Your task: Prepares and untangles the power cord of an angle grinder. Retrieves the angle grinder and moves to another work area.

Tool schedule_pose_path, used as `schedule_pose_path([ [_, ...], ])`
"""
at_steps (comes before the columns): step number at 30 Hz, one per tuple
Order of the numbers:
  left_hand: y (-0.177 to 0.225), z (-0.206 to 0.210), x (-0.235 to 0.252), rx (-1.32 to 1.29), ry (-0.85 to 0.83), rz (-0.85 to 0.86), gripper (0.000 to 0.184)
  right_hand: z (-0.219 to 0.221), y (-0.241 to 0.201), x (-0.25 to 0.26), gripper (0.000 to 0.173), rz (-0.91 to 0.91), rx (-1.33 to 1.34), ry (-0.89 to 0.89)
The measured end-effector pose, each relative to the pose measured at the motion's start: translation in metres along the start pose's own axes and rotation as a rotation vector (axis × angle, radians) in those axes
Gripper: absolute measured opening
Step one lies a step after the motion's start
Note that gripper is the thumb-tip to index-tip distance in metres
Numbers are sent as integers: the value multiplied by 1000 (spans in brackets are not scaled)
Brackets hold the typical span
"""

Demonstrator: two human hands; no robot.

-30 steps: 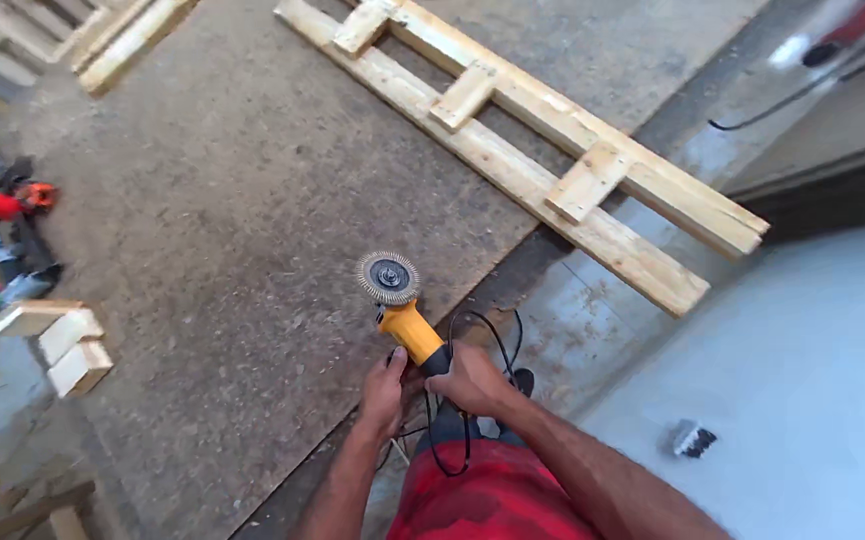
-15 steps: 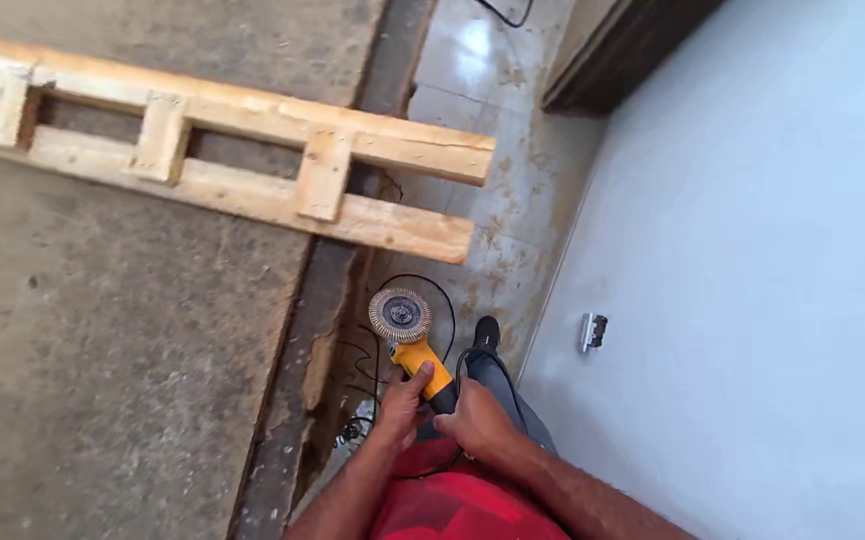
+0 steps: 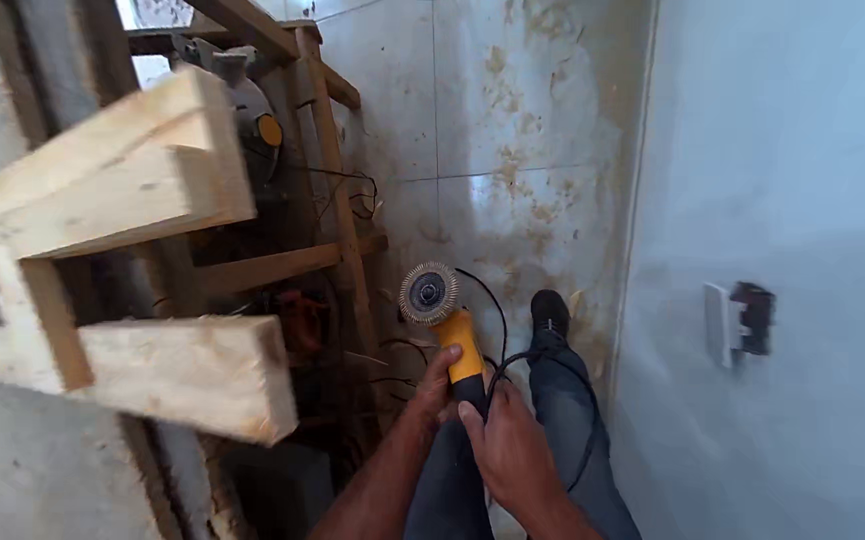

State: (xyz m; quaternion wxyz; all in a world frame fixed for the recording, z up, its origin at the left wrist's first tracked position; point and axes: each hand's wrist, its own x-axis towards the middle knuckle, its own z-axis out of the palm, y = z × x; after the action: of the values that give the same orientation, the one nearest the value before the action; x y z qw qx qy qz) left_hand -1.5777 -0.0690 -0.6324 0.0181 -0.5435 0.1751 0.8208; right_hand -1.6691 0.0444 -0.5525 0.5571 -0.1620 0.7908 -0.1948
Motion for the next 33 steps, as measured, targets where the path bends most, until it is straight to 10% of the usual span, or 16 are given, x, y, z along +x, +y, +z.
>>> schedule_pose_path([
  [4,7,-72,55,-165,-228,-8,63,-3,20,49,35,46,283,126],
  [8,29,-118,68,-111,-310,-29,59,-8,36,105,46,225,-81,-226],
  [11,38,-134,63,-55,-381,-132,58,29,55,130,26,-100,-406,-407],
  [14,23,-139,56,1,-363,-180,62,84,62,132,17,-439,-443,-224],
  [19,-12,-163,52,-105,-321,-124,65,112,62,135,22,-319,-537,-431],
  [22,-15,-183,39,-73,-197,-99,68,123,78,144,17,-406,-451,-237],
  [25,-8,-203,18,-30,-61,32,65,127,85,164,55,-395,-301,-232],
  [29,28,-214,4,150,422,288,69,141,108,176,55,-336,-163,-39],
  [33,77,-249,25,333,949,395,40,171,145,176,51,-85,-228,-344],
])
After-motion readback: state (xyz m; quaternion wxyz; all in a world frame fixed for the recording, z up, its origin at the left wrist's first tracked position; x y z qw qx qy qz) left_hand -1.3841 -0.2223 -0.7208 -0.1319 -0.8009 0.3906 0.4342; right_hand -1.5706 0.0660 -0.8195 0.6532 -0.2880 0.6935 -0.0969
